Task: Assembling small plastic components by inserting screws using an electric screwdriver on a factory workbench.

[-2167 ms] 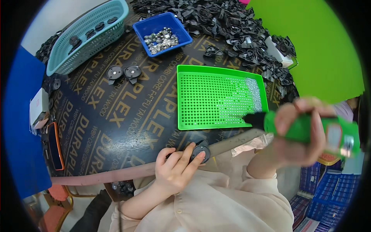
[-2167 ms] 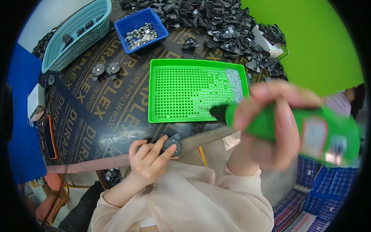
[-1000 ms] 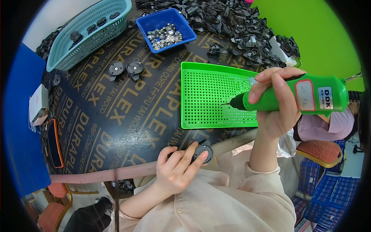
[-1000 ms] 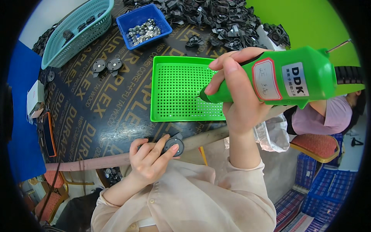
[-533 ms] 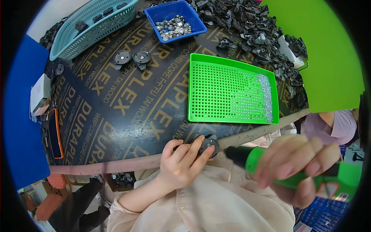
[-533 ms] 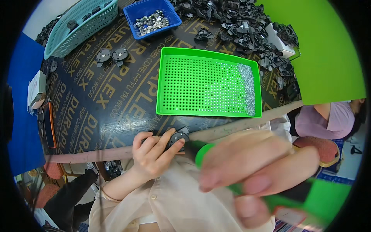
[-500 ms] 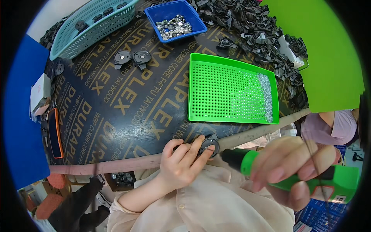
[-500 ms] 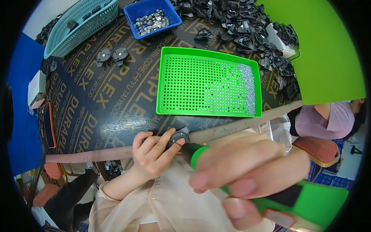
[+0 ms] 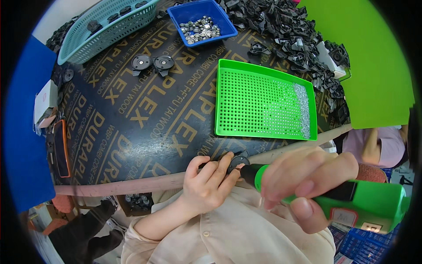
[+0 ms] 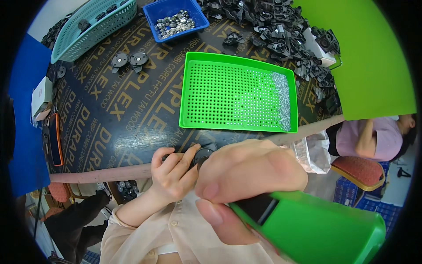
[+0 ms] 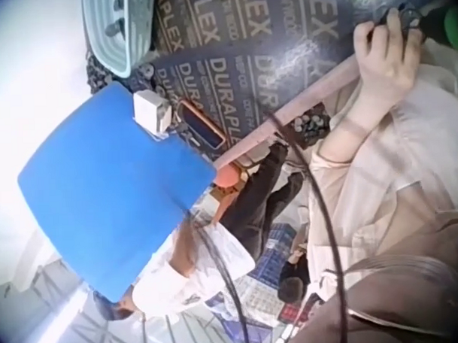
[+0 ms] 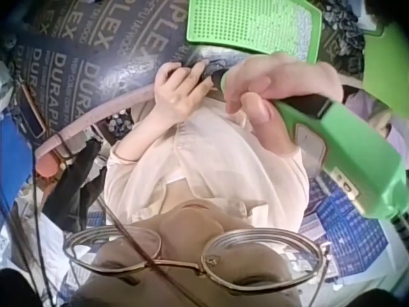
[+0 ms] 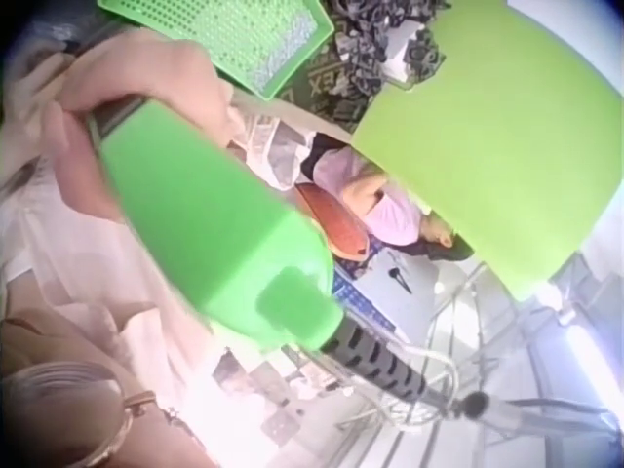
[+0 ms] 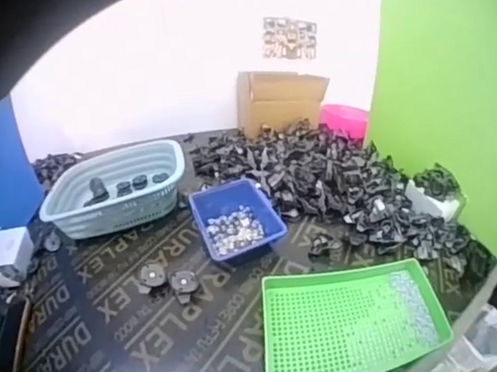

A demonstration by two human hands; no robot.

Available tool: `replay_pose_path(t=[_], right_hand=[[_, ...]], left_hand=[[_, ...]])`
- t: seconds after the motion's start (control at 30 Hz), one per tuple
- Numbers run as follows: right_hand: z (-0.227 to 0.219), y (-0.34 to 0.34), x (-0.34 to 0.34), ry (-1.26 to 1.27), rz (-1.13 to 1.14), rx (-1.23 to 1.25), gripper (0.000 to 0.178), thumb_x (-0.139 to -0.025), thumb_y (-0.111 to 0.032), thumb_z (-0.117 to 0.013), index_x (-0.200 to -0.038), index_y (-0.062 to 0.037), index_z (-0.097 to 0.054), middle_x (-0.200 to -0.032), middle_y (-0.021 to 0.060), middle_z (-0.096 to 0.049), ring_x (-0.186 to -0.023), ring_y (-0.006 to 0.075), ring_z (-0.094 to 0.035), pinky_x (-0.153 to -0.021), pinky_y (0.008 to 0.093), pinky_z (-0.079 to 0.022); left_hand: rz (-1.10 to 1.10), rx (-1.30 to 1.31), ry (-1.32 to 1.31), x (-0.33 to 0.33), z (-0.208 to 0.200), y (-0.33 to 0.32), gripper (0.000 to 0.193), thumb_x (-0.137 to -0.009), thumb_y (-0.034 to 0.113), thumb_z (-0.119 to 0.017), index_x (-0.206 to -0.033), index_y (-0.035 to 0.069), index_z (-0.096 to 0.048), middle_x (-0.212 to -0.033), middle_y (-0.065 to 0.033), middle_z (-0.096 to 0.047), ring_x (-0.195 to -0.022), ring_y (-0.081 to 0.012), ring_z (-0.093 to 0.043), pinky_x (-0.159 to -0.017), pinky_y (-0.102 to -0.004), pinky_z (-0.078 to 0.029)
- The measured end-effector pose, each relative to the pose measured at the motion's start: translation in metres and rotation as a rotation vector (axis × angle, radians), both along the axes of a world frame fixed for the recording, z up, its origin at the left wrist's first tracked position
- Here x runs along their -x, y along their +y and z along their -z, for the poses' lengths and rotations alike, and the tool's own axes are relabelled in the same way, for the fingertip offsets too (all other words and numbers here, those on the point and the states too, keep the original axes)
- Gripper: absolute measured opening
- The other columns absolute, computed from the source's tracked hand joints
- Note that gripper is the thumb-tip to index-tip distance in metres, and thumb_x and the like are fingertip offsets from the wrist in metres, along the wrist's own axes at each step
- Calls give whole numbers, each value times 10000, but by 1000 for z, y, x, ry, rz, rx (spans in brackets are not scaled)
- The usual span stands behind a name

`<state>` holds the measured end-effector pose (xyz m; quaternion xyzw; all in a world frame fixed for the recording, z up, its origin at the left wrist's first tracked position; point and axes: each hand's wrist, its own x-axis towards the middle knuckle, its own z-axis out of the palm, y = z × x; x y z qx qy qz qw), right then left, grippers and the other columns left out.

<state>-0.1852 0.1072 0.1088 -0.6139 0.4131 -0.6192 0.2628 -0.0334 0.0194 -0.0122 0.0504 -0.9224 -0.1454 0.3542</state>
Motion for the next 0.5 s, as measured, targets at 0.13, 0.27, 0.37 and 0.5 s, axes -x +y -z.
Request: replay_pose_path(t=[0.13, 0.27, 0.37, 0.5], right_hand=[[-1, 6, 3, -47, 51, 135, 271, -839, -34, -578, -1029, -21, -385, -869, 179, -575, -487, 234, -603, -426, 355, -538], [-11, 38, 20, -137, 113, 338, 251, -837, -69, -536, -1031, 2, -393, -925, 182, -553, -470, 190, -598, -386, 314, -519], [-3, 48, 31, -184, 298, 434, 269, -826, -73, -562, -979, 9, -356, -884, 198, -546, -471, 251, -607, -373, 315, -523], [-1, 45, 34, -131, 343, 395, 226, -842, -105, -456, -1016, 19, -382, -949, 165, -512, -397, 141, -497, -410, 254, -392]], left_hand=[[-51, -39, -15, -8, 1, 0, 240, -714, 178, -714, -934, 84, -692, -1026, -114, -671, -742, -149, -549, -792, -344, -431], [-37, -295, -281, -83, -47, -20, 294, -679, 202, -750, -956, 111, -715, -1118, -74, -662, -840, -171, -586, -864, -375, -431], [-293, -472, -590, -166, -72, -35, 331, -651, 222, -764, -965, 122, -737, -1209, -86, -632, -1005, -238, -569, -905, -399, -425], [-583, -224, -464, -171, -86, -51, 445, -606, 140, -777, -1037, 57, -702, -1247, -134, -603, -1091, -312, -537, -938, -410, -420]])
